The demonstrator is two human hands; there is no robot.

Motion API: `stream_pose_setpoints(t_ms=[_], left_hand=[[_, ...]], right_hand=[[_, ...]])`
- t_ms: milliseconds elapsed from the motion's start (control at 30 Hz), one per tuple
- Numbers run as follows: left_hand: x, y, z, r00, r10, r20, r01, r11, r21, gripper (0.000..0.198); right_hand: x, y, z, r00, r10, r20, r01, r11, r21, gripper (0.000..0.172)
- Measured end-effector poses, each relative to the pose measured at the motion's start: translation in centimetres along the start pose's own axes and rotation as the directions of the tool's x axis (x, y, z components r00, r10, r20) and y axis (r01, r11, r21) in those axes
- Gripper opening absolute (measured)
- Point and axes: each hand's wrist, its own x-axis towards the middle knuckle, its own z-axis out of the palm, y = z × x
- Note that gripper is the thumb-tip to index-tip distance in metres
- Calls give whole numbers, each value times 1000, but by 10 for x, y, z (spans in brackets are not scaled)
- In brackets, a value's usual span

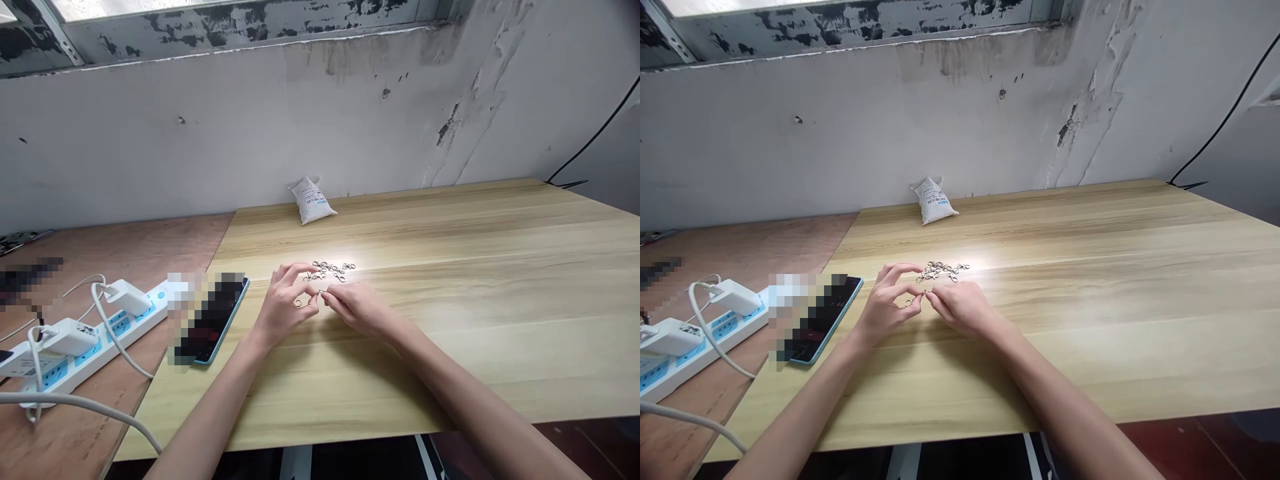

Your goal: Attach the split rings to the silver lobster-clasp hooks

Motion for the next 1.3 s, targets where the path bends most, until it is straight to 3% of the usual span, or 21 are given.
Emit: stream_pose_setpoints(t_ms=[67,167,233,300,367,433,500,567,667,733,800,933,1133,1300], left_hand=[[1,1,-2,1000,-7,-26,6,999,-32,13],[3,2,-4,996,0,-87,-5,998,-66,13],[3,4,-5,991,10,-130,-19,998,-68,13],[4,6,-5,987,25,-157,-35,998,-59,13],[5,9,-6,984,40,-171,-49,998,-48,13],[6,10,-6,981,50,-187,-57,998,-33,13],[6,7,-8,978,54,-200,-55,998,-4,13],[5,0,-10,985,59,-165,-50,997,55,11],[1,-17,-14,994,62,93,-77,982,170,12],[-2,-25,-17,972,32,231,-86,970,227,14],[-3,-29,-20,953,-8,302,-73,964,256,15],[-4,-30,-26,927,-50,372,-33,976,215,14],[-1,-38,-15,934,-135,332,47,964,260,17],[8,-44,3,937,-119,327,-1,938,345,16]], right_hand=[[1,0,0,1000,20,-17,-19,997,76,34],[1,-3,-4,994,98,56,-113,900,420,37],[1,-5,-7,970,117,211,-228,727,648,40],[1,-6,-10,921,90,378,-366,527,767,40],[1,-6,-11,864,44,502,-482,360,799,39],[-1,-6,-12,801,-7,599,-576,267,773,36],[-2,-5,-15,754,-24,656,-618,310,722,35],[-2,-1,-19,792,30,610,-554,456,696,38],[0,9,-27,945,193,263,-320,698,640,41],[1,18,-32,955,298,2,-262,837,481,37],[2,27,-35,940,323,-109,-291,926,239,32],[-1,37,-38,942,328,-68,-334,935,-117,24],[-6,36,-44,941,306,142,-294,951,-96,19],[-8,36,-46,956,284,73,-273,953,-131,23]])
